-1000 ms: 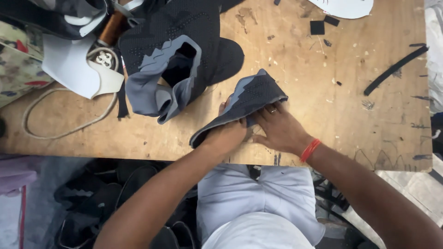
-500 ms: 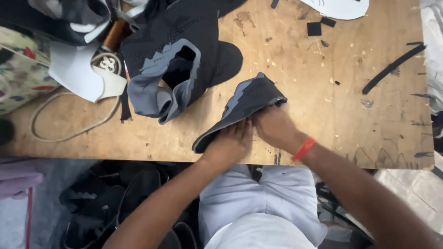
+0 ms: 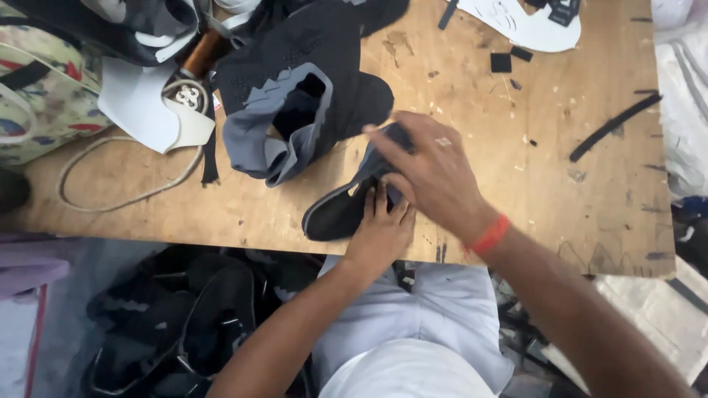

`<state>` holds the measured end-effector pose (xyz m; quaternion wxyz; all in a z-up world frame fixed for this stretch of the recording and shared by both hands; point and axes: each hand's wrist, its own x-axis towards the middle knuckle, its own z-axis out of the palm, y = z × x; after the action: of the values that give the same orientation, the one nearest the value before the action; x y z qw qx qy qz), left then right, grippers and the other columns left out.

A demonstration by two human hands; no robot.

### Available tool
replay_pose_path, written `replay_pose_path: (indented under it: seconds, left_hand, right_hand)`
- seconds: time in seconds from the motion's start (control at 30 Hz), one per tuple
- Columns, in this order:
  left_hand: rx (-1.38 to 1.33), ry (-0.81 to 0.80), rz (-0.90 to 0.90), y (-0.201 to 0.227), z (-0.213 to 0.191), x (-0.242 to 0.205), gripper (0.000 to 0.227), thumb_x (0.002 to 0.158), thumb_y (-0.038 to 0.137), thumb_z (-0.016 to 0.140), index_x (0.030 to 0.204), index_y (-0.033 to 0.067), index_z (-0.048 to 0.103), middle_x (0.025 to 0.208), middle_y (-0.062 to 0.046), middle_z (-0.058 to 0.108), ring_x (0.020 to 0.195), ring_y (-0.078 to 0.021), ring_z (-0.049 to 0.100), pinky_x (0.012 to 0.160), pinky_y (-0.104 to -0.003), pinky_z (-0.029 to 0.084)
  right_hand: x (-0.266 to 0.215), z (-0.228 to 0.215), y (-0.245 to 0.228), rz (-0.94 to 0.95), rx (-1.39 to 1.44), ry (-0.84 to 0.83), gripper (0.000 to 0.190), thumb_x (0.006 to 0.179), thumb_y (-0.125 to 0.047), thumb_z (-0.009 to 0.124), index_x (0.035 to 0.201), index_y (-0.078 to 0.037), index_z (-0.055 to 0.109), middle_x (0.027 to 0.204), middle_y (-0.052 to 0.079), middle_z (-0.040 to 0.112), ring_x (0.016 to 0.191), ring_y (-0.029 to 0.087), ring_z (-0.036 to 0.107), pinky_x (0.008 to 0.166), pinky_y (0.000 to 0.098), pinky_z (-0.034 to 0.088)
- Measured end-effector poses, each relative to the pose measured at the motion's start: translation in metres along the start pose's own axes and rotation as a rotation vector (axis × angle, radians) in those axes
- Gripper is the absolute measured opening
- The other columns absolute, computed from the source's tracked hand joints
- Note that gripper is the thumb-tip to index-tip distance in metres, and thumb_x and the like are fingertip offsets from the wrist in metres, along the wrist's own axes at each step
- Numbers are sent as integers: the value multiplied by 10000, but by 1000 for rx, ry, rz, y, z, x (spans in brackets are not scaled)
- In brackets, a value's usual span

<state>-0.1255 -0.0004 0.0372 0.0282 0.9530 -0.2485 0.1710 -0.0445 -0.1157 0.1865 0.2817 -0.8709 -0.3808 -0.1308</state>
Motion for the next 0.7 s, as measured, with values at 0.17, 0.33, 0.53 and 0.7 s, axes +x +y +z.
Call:
replay_pose_path:
  seconds: [0.17, 0.33, 0.53, 0.7]
  left_hand:
    - [-484, 146, -238, -8, 20, 16, 479, 962, 166, 561, 1382, -64, 550, 1451, -267, 536, 1405, -434, 492, 1180, -506, 409]
    - [-762, 283, -461, -40, 6, 32, 671, 962, 241, 643, 1462, -144, 413, 1442, -364, 473, 1354, -504, 472, 1146, -499, 399]
    - [-603, -126, -307, -67, 8, 39, 616, 888, 303, 673, 1351, -78, 532, 1331, -320, 575, 1231, -471, 562, 1082, -504, 431]
    - [-696, -145, -287, -101, 21, 34, 422, 929, 193, 578, 1316, 29, 619, 1305, -262, 648, 1223, -435, 604, 1054, -494, 472]
  right_hand:
    - [19, 6, 24, 52, -7, -121, 220, 937, -175, 668, 1138, -106, 724, 1107, 121, 696, 1072, 332, 650, 877, 447, 525]
    - [-68, 61, 98, 207, 201, -340, 151, 939, -179, 605, 956, -77, 715, 949, 142, 720, 920, 316, 701, 799, 424, 551]
    - [-48, 22, 29, 202, 200, -643, 234, 942, -146, 555, 1134, -66, 663, 1013, 188, 715, 973, 347, 698, 832, 431, 553]
    - [-28, 58, 82, -81, -40, -253, 447, 862, -60, 579, 1305, 3, 595, 1235, 308, 616, 1148, 474, 587, 949, 495, 495]
